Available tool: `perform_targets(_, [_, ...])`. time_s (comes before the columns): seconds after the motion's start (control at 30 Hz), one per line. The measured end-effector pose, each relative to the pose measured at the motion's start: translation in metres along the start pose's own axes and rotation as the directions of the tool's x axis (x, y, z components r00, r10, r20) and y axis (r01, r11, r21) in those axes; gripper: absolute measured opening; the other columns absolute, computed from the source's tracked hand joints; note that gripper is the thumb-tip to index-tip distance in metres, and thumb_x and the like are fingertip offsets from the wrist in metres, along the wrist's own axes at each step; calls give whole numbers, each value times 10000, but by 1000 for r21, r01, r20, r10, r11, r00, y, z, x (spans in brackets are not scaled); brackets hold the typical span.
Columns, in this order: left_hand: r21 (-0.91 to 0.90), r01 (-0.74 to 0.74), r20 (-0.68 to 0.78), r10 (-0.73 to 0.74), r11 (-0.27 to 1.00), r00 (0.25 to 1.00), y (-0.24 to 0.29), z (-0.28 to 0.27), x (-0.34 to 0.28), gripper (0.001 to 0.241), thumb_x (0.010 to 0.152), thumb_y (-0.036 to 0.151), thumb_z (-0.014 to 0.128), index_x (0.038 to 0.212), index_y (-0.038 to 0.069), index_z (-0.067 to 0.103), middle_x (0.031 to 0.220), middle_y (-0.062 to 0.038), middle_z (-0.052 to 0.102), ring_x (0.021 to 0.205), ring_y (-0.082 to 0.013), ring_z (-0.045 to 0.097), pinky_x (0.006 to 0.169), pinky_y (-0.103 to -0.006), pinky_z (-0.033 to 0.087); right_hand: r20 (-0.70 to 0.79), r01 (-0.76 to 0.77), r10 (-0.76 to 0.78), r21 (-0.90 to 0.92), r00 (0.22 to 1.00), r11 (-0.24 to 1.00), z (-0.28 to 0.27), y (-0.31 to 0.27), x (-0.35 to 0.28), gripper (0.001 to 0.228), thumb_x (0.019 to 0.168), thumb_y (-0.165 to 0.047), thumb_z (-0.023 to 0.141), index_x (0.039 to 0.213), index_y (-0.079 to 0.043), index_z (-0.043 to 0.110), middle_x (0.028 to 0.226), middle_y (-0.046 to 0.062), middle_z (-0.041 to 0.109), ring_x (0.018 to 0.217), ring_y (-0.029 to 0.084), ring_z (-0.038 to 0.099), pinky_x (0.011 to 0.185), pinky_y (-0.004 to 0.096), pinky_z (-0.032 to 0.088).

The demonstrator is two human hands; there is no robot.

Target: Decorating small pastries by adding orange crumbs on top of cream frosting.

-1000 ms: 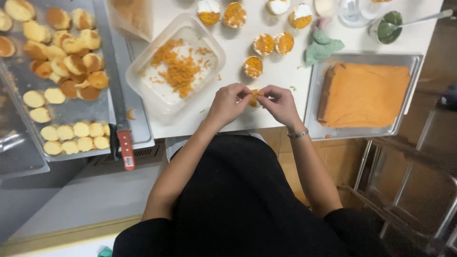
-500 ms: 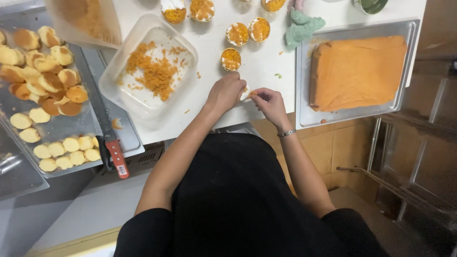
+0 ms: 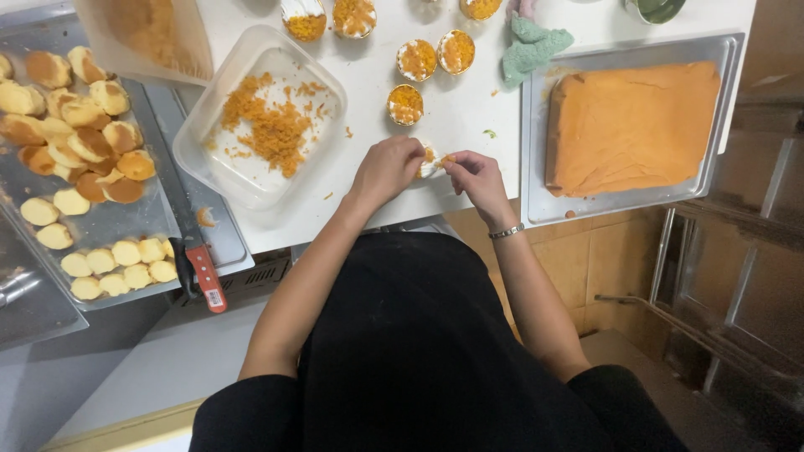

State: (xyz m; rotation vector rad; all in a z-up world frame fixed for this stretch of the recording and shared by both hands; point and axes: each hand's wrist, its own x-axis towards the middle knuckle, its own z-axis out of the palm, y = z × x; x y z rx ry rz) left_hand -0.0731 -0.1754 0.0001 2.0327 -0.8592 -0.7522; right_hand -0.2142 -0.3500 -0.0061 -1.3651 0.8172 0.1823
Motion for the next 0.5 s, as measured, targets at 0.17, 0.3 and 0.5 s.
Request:
perform_targets(0.17, [-186,72,84,-57,980,995,23,-8,-4,167,895,180,709,978,39,738,912,-124,720,830,-281,720,762,-399,564,70,-60,55,69,996,996,4,-7,-2,112,973,-144,721,1006,-39,739,739,-36,634,588,42,535,533,197,444])
perform_targets(0.3, [-142,112,117,-96,983,988,19,0,-7,160,889,180,702,909,22,724,891,-124,726,816,-278,724,753,-394,569,67,-32,29,31,997,999,3,2,2,107,955,-134,719,1009,-44,740,778,-46,673,590,26,525,529,188,444])
perform_targets(0.5, [-45,75,31,-73,996,997,13,13,-7,138,878,150,695,890,13,704,900,-140,706,818,-319,703,752,-431,553,-47,-2,-6,-159,999,987,4,1,-2,116,950,-143,734,996,-40,763,786,-36,699,580,12,522,508,176,432])
